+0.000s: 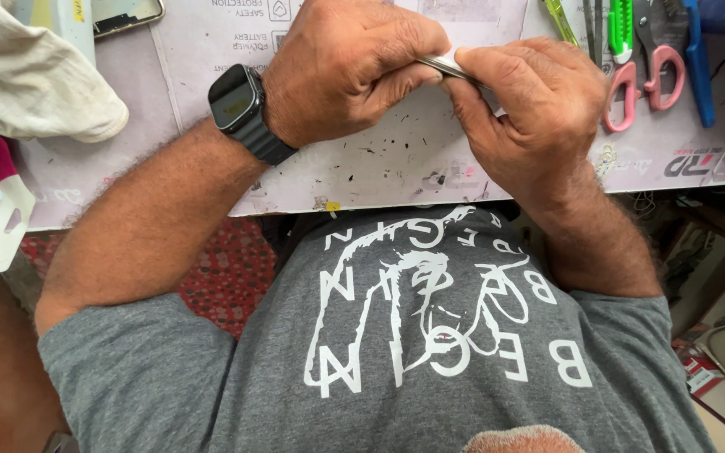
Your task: The person removes a protective film from a white smartphone back cover, then uses tweezers to press along the phone's edges to seat the back cover. The person turns the phone over and presses the screen edges, then powers the device on to confirm the display functions.
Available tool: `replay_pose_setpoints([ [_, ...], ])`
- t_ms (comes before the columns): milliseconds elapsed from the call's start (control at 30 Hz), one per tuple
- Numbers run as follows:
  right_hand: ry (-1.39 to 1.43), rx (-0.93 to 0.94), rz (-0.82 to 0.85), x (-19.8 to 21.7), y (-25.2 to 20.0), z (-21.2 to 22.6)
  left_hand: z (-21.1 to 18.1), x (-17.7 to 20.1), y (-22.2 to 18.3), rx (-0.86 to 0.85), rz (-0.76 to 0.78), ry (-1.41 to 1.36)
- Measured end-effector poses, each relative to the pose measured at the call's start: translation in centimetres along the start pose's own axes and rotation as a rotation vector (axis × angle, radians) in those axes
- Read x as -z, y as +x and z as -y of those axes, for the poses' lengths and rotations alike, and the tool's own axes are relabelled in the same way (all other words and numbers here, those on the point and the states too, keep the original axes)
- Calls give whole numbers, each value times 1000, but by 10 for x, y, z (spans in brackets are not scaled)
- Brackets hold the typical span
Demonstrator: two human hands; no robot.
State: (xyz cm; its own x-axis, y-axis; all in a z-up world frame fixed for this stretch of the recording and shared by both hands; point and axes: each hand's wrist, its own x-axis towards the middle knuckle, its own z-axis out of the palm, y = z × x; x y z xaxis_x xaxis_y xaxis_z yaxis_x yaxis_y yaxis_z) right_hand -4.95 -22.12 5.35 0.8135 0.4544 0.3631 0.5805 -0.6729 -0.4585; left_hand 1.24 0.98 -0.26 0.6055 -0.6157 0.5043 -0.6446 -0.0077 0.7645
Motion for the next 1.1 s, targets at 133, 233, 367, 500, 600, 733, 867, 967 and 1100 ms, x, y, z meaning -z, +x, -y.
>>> replay_pose_setpoints([
  [133, 5, 3, 5, -1, -2, 0, -1, 1, -1, -40, 12, 27],
  [233, -14, 34, 2, -2, -1, 1, -2, 2, 1, -37, 40, 37],
  [367, -67, 41, 4, 0, 1, 6, -5, 4, 4, -108, -1, 52],
  [500, -97, 51, 5, 0, 2, 6, -5, 4, 5, -100, 19, 68],
  [600, -114, 70, -1, -2, 0, 5, -4, 2, 3, -90, 23, 66],
  [733, -130, 84, 1, -4, -1, 3, -2, 1, -1, -67, 37, 88],
  [867, -111, -3, -4, 1, 1, 5, 0, -6, -2, 73, -10, -24],
  [967, 77, -106, 33, 13, -8, -2, 3, -8, 0, 133, -9, -77],
  [1100, 123, -202, 27, 21, -31, -8, 4, -3, -5, 78, 8, -42],
])
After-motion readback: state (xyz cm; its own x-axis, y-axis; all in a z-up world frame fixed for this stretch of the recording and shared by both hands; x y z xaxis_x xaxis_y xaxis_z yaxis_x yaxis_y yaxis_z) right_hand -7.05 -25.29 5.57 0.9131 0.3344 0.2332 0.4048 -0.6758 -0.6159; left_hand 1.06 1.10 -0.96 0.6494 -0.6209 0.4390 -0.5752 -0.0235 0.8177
